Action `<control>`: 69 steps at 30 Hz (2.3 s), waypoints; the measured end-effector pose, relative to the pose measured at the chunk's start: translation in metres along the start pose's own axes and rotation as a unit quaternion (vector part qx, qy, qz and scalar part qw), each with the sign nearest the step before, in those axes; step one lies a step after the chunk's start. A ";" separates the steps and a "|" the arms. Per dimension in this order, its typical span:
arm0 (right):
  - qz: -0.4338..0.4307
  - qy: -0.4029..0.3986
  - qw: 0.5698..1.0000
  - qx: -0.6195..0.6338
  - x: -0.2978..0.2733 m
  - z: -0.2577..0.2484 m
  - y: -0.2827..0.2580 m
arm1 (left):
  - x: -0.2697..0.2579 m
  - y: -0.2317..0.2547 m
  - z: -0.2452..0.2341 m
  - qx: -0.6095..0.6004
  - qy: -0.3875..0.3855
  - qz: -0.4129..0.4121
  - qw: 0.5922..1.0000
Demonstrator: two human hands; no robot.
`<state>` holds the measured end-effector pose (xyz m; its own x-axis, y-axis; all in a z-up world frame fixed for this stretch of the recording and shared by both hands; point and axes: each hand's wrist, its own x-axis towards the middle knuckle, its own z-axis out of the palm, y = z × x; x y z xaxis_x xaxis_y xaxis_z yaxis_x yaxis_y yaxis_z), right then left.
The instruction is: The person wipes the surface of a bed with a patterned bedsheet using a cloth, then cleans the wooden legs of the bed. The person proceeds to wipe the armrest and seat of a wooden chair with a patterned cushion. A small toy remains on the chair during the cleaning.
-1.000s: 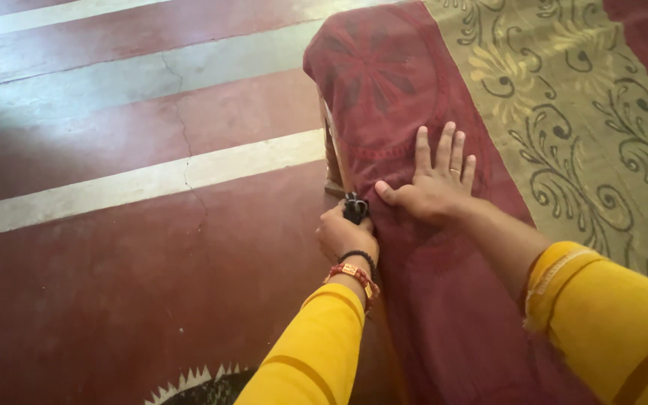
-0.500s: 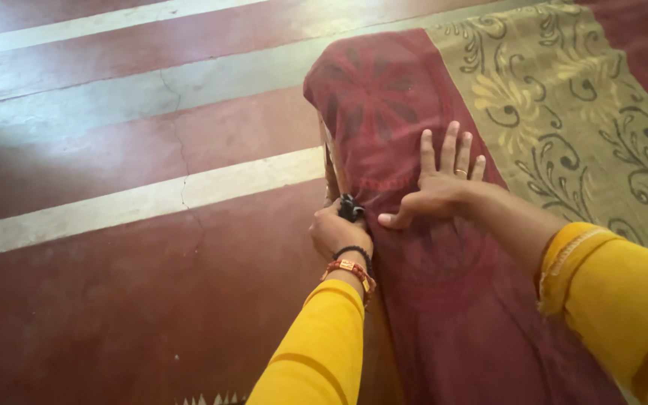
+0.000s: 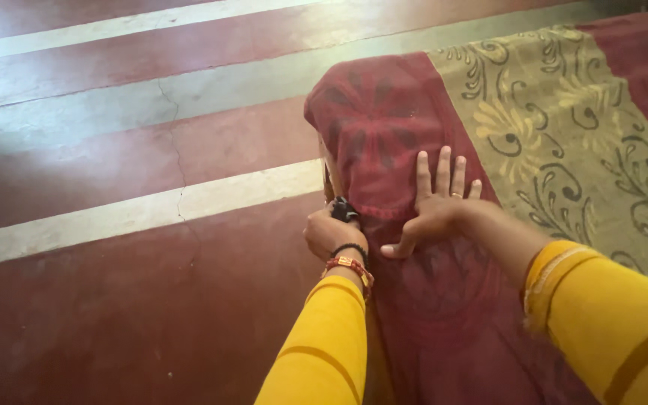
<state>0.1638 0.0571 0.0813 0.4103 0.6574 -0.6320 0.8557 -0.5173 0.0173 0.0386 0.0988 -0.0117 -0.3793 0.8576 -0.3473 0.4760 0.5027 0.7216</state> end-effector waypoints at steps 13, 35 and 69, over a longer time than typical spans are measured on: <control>-0.001 0.004 1.000 -0.015 -0.005 -0.001 -0.004 | 0.011 0.022 0.005 -0.015 0.025 0.007 1.000; -0.032 0.047 0.998 0.038 0.019 0.016 0.012 | 0.018 0.022 0.010 0.033 0.027 0.053 0.998; -0.032 0.317 0.939 0.129 0.069 0.010 -0.022 | 0.029 0.038 -0.009 0.006 -0.029 0.041 0.999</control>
<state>0.1700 0.1087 0.0297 0.5363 0.8433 -0.0352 0.8135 -0.5275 -0.2446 0.0386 0.1419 0.0111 -0.2919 0.9008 -0.3214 0.5127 0.4310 0.7425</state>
